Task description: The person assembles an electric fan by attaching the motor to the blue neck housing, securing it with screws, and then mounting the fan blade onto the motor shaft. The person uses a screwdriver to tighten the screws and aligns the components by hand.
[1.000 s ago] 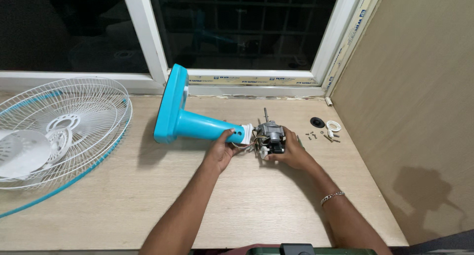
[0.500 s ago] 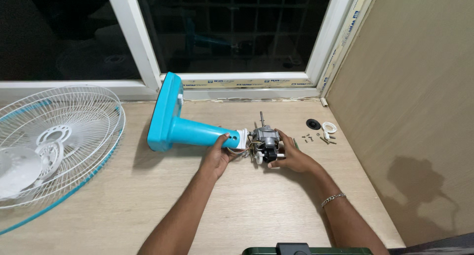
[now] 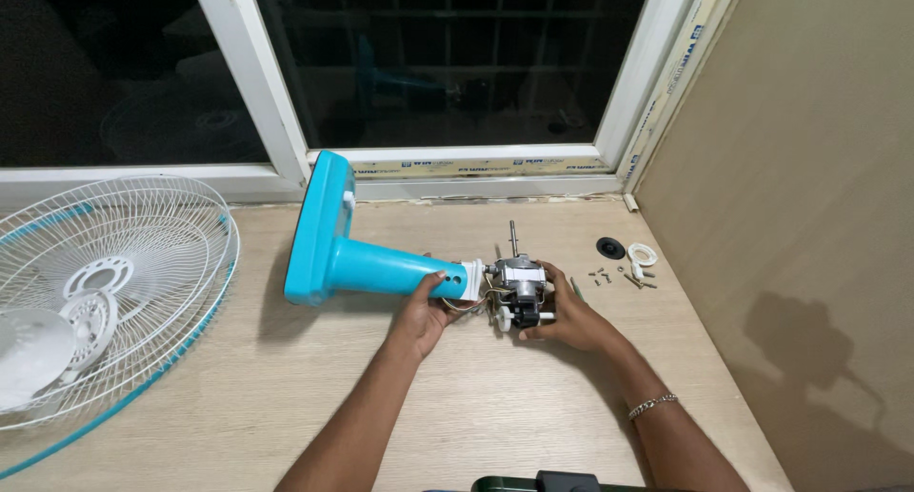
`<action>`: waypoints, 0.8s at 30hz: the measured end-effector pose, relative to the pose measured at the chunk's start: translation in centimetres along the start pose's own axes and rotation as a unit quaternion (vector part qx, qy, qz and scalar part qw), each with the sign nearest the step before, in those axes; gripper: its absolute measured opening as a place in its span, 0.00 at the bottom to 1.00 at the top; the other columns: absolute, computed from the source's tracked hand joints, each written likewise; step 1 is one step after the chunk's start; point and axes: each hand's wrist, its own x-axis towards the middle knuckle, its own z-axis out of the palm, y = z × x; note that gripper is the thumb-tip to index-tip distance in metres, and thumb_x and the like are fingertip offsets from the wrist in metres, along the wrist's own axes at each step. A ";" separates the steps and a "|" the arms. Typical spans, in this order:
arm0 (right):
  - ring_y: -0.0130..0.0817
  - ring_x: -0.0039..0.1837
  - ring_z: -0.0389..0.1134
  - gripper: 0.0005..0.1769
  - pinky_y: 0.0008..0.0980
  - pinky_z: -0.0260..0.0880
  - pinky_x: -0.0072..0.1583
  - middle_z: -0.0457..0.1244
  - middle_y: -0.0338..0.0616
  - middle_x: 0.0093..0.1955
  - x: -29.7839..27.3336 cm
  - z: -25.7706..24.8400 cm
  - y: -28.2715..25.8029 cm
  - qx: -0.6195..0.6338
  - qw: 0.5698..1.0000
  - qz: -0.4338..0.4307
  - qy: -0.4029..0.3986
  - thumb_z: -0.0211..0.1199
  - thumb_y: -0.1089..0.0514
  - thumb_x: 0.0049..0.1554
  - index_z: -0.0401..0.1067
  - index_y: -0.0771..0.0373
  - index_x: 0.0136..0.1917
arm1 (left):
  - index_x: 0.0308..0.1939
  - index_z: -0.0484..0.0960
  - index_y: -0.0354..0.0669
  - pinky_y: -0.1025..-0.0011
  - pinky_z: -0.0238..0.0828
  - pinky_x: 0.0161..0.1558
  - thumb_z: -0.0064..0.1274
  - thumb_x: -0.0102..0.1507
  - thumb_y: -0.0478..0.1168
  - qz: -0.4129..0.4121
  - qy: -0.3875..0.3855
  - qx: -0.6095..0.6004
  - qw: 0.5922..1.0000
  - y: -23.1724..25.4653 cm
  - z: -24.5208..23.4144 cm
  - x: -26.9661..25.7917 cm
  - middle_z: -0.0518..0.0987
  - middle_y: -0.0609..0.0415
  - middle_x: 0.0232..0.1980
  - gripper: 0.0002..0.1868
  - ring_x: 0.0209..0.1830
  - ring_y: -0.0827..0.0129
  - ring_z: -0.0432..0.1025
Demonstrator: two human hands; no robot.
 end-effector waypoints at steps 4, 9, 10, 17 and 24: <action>0.51 0.73 0.64 0.75 0.46 0.62 0.72 0.54 0.62 0.77 -0.1 -0.3 -1.1 0.007 0.999 0.046 0.000 0.83 0.52 0.35 0.35 0.51 0.82 | 0.76 0.53 0.56 0.44 0.80 0.57 0.60 0.58 0.40 -0.007 0.020 0.012 1.000 0.1 0.2 0.1 0.68 0.38 0.68 0.45 0.64 0.45 0.71; 0.50 0.72 0.66 0.75 0.47 0.65 0.70 0.62 0.64 0.71 -0.3 -0.5 -2.1 0.016 0.997 0.081 0.008 0.82 0.51 0.34 0.37 0.49 0.83 | 0.75 0.53 0.57 0.45 0.80 0.57 0.60 0.57 0.40 -0.012 0.019 0.011 1.000 0.2 0.5 0.3 0.68 0.37 0.69 0.46 0.64 0.45 0.72; 0.51 0.72 0.66 0.75 0.47 0.65 0.70 0.61 0.64 0.71 -0.2 -0.5 -2.2 0.019 0.997 0.074 0.010 0.82 0.51 0.35 0.37 0.49 0.83 | 0.75 0.53 0.56 0.44 0.80 0.57 0.60 0.58 0.40 -0.008 0.017 0.011 1.000 0.2 0.5 0.3 0.68 0.37 0.69 0.45 0.64 0.44 0.71; 0.51 0.76 0.60 0.63 0.51 0.64 0.70 0.55 0.62 0.76 0.4 0.0 0.4 0.053 0.997 0.056 0.015 0.74 0.51 0.46 0.38 0.49 0.84 | 0.75 0.53 0.55 0.44 0.80 0.57 0.60 0.59 0.39 -0.008 0.010 0.012 1.000 0.0 -0.1 1.0 0.68 0.36 0.69 0.44 0.65 0.44 0.71; 0.52 0.76 0.59 0.37 0.48 0.69 0.69 0.50 0.55 0.81 2.4 0.4 4.4 0.103 0.988 -0.079 0.086 0.52 0.53 0.63 0.46 0.54 0.83 | 0.75 0.53 0.55 0.42 0.79 0.57 0.59 0.59 0.38 0.008 -0.017 0.011 1.000 -0.1 -0.4 1.0 0.66 0.38 0.69 0.43 0.65 0.45 0.71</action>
